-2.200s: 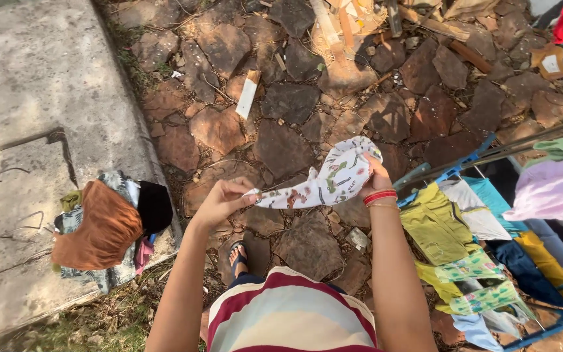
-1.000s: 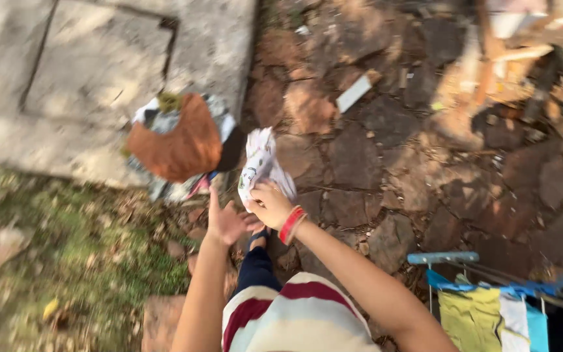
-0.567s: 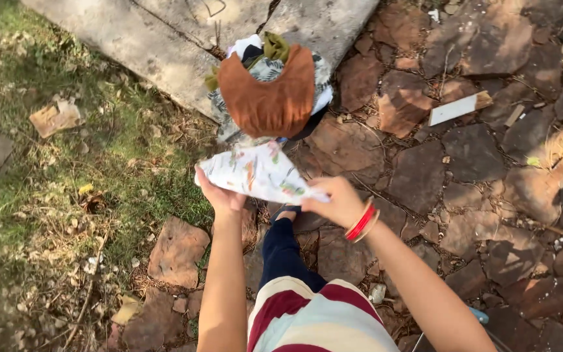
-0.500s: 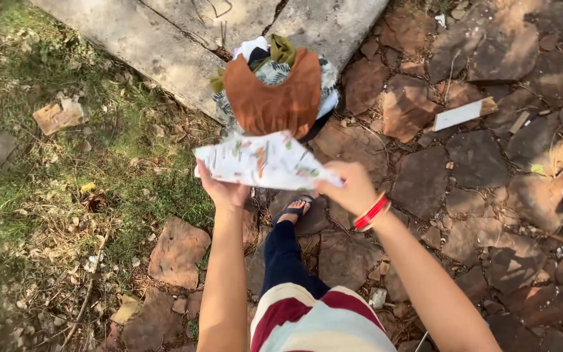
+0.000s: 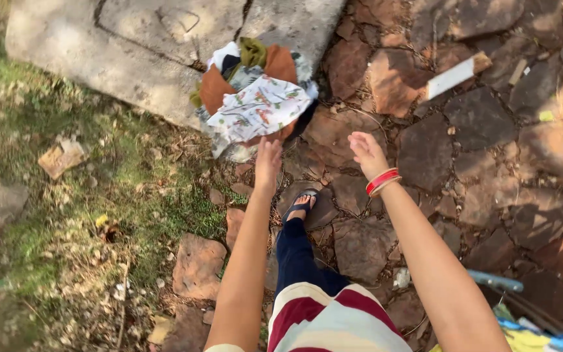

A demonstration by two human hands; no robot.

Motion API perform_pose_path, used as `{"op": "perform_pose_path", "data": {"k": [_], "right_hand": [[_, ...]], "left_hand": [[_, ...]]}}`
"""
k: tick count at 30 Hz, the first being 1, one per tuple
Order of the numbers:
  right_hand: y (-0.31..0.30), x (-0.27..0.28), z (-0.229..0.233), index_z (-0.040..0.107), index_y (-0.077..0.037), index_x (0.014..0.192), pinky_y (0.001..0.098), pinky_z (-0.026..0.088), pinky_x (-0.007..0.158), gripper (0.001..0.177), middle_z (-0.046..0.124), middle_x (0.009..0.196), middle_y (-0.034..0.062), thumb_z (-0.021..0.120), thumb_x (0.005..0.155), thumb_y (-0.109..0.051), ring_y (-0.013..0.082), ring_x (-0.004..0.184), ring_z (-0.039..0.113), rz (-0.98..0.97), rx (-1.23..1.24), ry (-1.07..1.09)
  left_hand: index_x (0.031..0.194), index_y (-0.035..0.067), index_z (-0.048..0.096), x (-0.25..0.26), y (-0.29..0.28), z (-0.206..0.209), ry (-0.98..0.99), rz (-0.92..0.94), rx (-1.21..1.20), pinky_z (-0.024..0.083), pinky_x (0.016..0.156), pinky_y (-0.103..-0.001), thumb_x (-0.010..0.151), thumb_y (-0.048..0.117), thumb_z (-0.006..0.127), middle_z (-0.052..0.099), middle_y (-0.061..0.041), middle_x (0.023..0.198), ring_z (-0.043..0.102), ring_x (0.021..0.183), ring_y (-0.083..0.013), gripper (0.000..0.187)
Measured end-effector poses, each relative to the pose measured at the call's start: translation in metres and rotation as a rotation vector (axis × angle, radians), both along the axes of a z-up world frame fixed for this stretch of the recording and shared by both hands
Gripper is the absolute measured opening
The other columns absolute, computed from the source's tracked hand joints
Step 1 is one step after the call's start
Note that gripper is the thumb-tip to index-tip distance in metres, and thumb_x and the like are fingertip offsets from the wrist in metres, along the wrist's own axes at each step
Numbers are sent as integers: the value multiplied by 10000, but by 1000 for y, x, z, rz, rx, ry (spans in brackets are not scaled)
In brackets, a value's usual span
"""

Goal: Taking clothes from a drying rack and folding them into a pile.

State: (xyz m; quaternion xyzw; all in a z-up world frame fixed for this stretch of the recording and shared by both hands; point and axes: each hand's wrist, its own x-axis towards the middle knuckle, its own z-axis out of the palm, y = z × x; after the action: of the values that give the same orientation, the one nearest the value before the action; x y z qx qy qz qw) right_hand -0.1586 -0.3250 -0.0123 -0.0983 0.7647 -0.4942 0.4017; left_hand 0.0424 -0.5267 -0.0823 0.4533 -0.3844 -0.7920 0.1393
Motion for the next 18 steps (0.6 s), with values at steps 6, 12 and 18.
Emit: {"op": "perform_pose_path", "data": {"k": [6, 12, 18], "right_hand": [[102, 12, 37, 490, -69, 1451, 428, 385, 1139, 678, 561, 1518, 105, 298, 1040, -573, 237, 1429, 485, -352, -274, -181], [265, 49, 98, 489, -56, 1456, 431, 333, 1160, 756, 572, 1508, 109, 254, 1030, -634, 239, 1436, 465, -810, -465, -27], [421, 136, 159, 534, -37, 1392, 440, 344, 1168, 740, 621, 1449, 126, 297, 1034, -639, 241, 1406, 507, -1256, -440, 300]], "left_hand": [[1647, 138, 100, -74, 99, 57, 172, -380, 12, 193, 1238, -482, 986, 605, 395, 347, -155, 1641, 323, 1526, -332, 862], [1633, 68, 221, -118, 275, 227, 460, -954, -39, 194, 1264, -434, 1068, 563, 265, 308, -129, 1691, 286, 1569, -277, 752], [1539, 38, 341, -14, 388, 490, 885, -1388, 135, 250, 1211, -385, 1111, 506, 232, 366, -116, 1610, 356, 1489, -242, 643]]}}
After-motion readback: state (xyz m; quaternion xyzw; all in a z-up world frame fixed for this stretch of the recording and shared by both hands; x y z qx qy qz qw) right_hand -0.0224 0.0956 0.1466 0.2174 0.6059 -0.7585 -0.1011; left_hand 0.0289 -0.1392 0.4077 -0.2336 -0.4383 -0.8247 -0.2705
